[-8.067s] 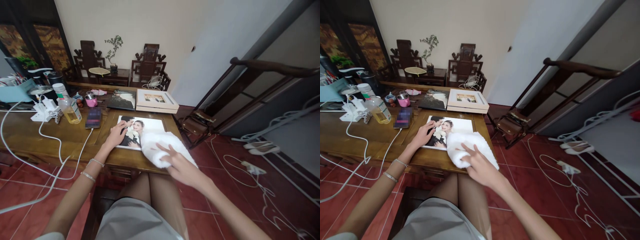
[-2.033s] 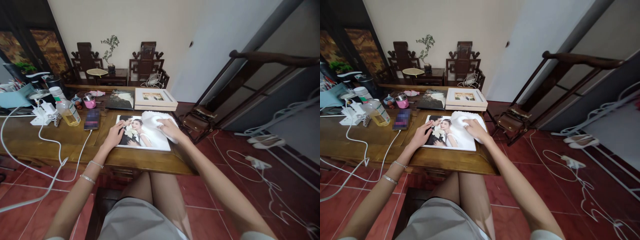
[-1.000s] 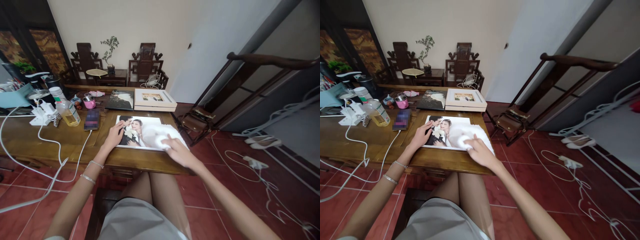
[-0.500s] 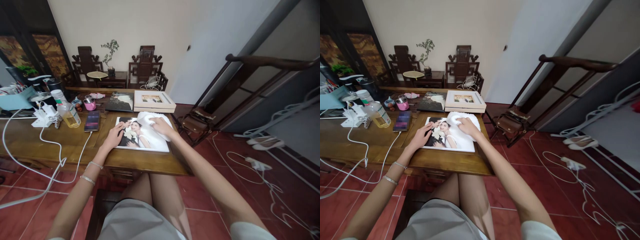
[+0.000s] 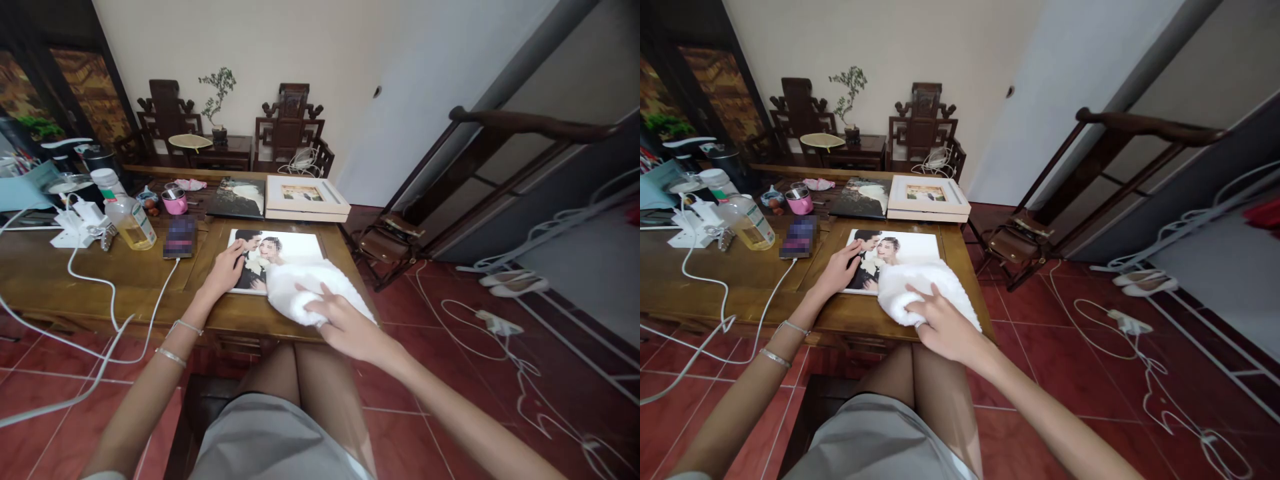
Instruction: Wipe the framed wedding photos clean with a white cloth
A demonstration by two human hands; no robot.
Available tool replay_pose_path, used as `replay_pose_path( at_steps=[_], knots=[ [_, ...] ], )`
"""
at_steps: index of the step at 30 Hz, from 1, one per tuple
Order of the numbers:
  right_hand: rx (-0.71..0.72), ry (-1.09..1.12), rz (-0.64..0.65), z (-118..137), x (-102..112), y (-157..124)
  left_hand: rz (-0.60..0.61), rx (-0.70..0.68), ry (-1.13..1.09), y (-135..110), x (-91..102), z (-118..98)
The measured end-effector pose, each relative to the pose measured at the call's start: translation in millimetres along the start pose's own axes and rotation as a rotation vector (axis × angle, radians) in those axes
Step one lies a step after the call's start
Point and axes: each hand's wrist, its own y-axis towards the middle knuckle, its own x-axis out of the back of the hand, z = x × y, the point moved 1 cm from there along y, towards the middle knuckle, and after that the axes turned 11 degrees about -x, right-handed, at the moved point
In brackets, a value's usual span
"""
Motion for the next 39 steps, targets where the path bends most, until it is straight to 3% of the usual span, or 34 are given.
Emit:
replay_pose_path(
  at_steps=[3, 8, 11, 14, 20, 23, 26, 34, 36, 39],
  knots=[
    [-0.062, -0.024, 0.005, -7, 4, 27, 0.005, -0.012, -0.008, 0, 0.2, 1],
    [-0.141, -0.063, -0.023, -30, 11, 115, -0.009, -0.022, -0.015, -1, 2.7, 0],
    [-0.158, -0.066, -0.059, -35, 15, 147, -0.003, -0.016, -0.018, -1, 4.0, -2],
    [-0.128, -0.051, -0.023, -27, 13, 142, -0.005, -0.009, -0.015, -1, 4.0, -2],
    [0.037, -0.059, 0.03, 11, 3, 53, -0.02, -0.014, -0.031, -1, 1.3, -1],
    [0.079, -0.05, 0.056, 19, 1, 27, -0.012, -0.01, -0.023, -1, 0.0, 0],
    [0.039, -0.051, 0.034, 13, 0, 41, -0.008, -0.017, -0.033, -1, -1.0, 2],
    [-0.149, -0.038, -0.015, -15, 2, 161, -0.008, -0.036, -0.041, -1, 0.9, 3],
    [-0.18, -0.045, -0.027, -12, 2, 167, -0.011, -0.033, -0.04, -1, 1.2, 3],
    [-0.142, -0.06, -0.018, -1, -3, 144, -0.013, -0.027, -0.053, 0, 0.8, 3]
  ],
)
